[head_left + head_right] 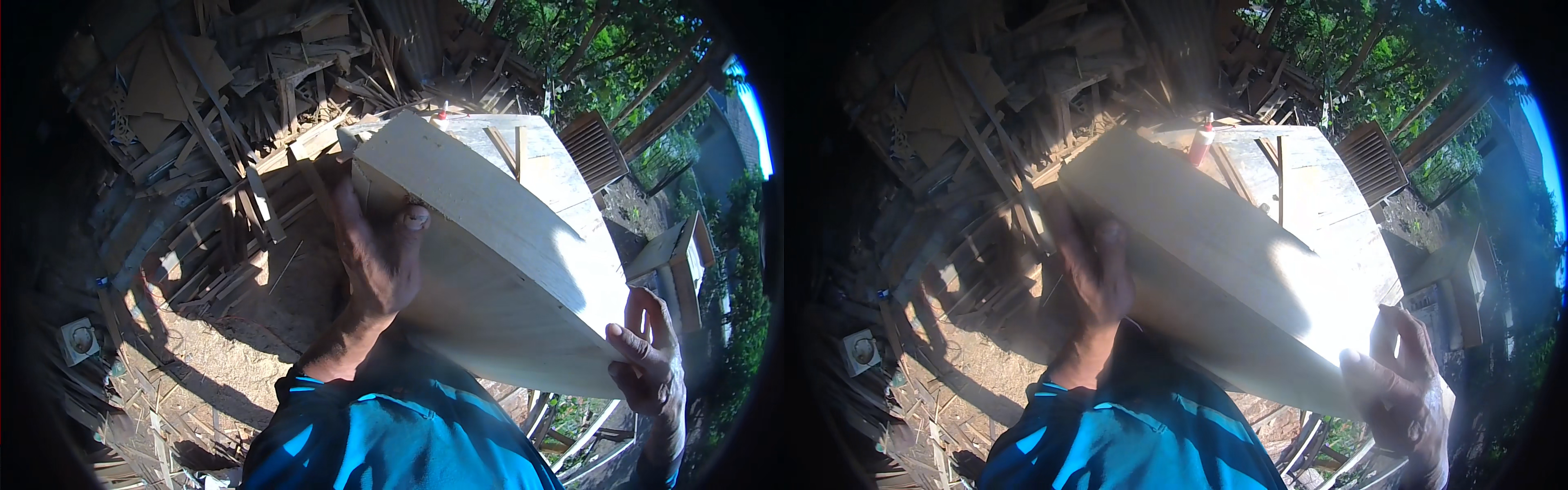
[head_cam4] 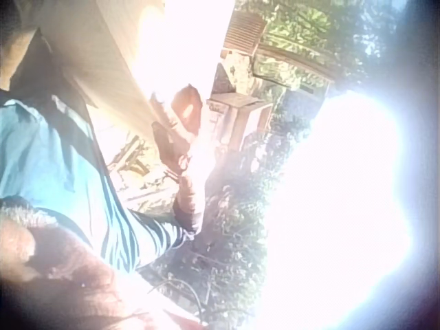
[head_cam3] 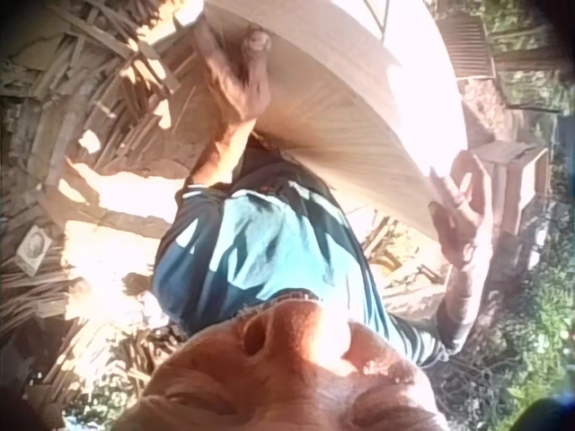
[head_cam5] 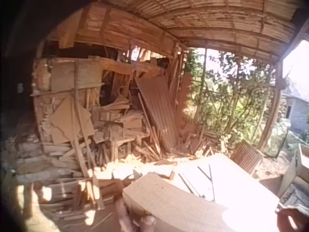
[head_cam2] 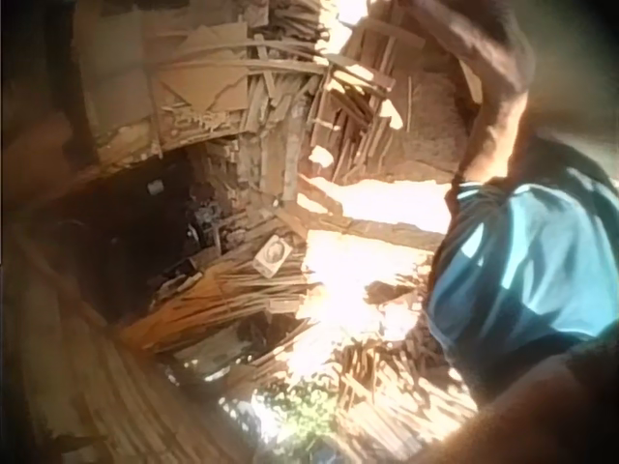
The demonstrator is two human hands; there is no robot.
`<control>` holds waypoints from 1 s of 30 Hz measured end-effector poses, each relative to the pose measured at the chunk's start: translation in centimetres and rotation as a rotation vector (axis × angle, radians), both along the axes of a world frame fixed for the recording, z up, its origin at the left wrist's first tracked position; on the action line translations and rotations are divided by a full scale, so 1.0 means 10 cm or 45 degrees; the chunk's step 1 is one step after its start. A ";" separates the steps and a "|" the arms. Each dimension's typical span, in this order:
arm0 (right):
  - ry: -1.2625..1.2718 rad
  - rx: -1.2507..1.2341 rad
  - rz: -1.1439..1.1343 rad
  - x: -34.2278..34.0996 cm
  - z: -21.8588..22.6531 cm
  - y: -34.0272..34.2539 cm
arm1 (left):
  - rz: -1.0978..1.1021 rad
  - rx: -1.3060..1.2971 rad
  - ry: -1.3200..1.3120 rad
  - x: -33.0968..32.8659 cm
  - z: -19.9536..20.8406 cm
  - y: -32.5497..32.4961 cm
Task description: The person holds and aligns wooden boards together on a workshop table, checking their fit by hand and moving them around to test assembly.
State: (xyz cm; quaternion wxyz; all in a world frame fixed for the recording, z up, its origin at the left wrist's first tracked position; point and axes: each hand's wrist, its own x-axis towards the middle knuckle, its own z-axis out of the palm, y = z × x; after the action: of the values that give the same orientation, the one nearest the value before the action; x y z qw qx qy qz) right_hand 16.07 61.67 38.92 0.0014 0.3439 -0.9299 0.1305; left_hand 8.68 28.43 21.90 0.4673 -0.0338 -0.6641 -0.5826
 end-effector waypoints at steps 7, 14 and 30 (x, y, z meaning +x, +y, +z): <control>0.015 0.168 0.057 -0.19 0.02 -0.65 | 0.075 0.011 0.054 -0.01 -0.03 -0.01; 0.213 0.153 0.213 -0.38 -0.09 -0.94 | 0.026 -0.213 0.135 0.02 -0.02 -0.34; 0.157 0.049 0.164 -0.59 -0.05 -1.28 | -1.417 0.048 0.315 -0.72 -0.18 -0.80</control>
State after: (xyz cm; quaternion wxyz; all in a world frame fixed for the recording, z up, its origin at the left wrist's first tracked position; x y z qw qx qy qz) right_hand 10.19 48.90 38.38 0.0436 0.4104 -0.9063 0.0908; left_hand 1.48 20.38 20.13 0.1649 -0.4381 -0.4761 -0.7445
